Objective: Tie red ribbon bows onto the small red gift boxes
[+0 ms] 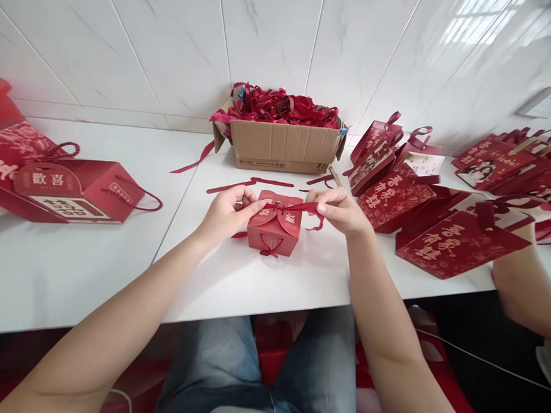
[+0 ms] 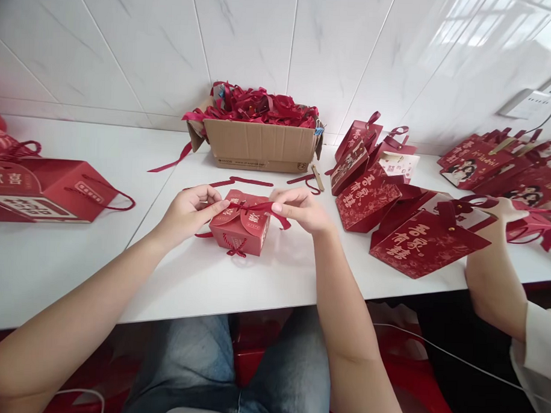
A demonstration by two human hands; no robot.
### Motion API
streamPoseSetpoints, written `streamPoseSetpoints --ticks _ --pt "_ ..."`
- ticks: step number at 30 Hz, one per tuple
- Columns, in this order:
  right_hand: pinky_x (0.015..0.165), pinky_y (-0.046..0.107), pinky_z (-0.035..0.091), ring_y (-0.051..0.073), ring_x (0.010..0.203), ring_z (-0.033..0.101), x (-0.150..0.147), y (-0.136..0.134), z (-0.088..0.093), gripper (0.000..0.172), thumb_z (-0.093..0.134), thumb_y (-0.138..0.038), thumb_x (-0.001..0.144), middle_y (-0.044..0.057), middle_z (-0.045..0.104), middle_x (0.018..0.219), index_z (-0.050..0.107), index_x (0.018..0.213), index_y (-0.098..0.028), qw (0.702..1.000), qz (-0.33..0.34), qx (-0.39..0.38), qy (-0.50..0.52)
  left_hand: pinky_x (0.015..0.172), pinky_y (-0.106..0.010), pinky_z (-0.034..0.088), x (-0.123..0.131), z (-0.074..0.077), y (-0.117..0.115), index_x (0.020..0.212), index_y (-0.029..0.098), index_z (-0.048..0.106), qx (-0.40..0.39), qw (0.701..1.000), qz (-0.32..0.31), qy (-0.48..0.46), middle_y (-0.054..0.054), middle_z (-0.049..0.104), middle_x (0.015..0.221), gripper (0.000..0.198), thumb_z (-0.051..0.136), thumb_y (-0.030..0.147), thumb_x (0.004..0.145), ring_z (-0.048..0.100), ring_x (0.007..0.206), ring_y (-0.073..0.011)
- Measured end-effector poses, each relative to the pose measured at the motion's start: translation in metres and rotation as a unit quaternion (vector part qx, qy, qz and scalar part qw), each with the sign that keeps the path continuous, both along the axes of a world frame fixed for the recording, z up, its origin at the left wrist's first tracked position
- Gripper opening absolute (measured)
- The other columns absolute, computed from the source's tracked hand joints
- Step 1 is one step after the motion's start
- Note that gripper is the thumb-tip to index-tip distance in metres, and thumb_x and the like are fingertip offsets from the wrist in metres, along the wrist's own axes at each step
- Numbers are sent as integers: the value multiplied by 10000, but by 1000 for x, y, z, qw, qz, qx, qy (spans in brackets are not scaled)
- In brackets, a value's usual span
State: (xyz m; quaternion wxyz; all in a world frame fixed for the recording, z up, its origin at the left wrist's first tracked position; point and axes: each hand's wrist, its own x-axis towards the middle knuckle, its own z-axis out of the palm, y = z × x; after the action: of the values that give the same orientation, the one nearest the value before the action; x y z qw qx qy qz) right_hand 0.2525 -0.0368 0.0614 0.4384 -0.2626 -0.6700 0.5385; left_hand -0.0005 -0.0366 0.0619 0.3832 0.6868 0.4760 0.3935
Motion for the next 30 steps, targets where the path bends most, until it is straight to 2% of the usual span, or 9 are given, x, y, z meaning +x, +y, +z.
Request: streamPoseSetpoints --ticks 2,4,6,11,14,22,24,27,30 --pt "712 290 530 139 824 624 -8 1 -2 211 754 -427 730 26 644 910 718 664 -230 999 -26 32 32 571 -236 416 2 -1 -1 758 175 532 -1 1000 -3 0 2 576 721 310 666 453 783 520 601 -105" --pt "853 347 529 181 1027 610 -17 0 -5 164 750 -431 734 31 650 1057 748 738 -267 997 -48 45 46 566 -235 409 4 -2 -3 758 175 532 5 1000 -3 2 7 569 703 303 667 444 787 514 591 -103" --pt "903 376 521 194 1095 598 -25 -1 -7 143 747 -419 740 23 667 1097 760 813 -297 994 -66 52 67 552 -233 395 4 -3 -5 748 175 537 17 1000 0 4 17 554 664 294 669 434 788 496 570 -99" --pt "820 386 564 185 863 686 -37 -4 -10 193 755 -383 738 4 743 903 754 906 -287 984 -150 38 92 527 -231 375 7 -3 -11 720 180 528 33 999 -1 9 30 529 616 282 658 418 798 482 539 -95" --pt "805 388 578 198 847 705 -38 -6 -7 219 768 -372 720 0 746 839 738 904 -258 974 -198 21 105 532 -233 384 9 -3 -14 716 182 520 34 999 -6 6 31 527 617 280 651 413 804 492 541 -96" --pt "808 370 589 187 867 714 -41 -6 -5 196 727 -305 767 0 743 841 677 947 -245 980 -142 11 140 544 -254 416 7 -6 -12 742 187 527 52 998 -9 18 17 564 646 260 633 412 817 507 553 -111" --pt "800 352 587 179 864 712 -42 -7 -5 190 717 -299 779 3 740 839 671 954 -244 981 -132 11 139 639 -281 462 5 -4 -12 803 188 566 118 992 18 36 -9 610 763 234 658 402 794 554 667 -137" --pt "804 339 576 171 855 705 -44 -11 -4 197 707 -326 790 13 732 853 660 960 -238 987 -117 12 111 877 -346 467 8 5 -11 969 190 639 205 977 42 45 -65 635 1052 262 631 404 817 585 984 -201" --pt "821 331 555 164 872 688 -47 -13 -5 202 680 -362 808 25 718 892 652 957 -228 990 -110 51 67 963 -360 445 18 18 -10 1032 188 679 175 984 -6 22 -79 647 1118 308 536 422 892 578 1098 -217"
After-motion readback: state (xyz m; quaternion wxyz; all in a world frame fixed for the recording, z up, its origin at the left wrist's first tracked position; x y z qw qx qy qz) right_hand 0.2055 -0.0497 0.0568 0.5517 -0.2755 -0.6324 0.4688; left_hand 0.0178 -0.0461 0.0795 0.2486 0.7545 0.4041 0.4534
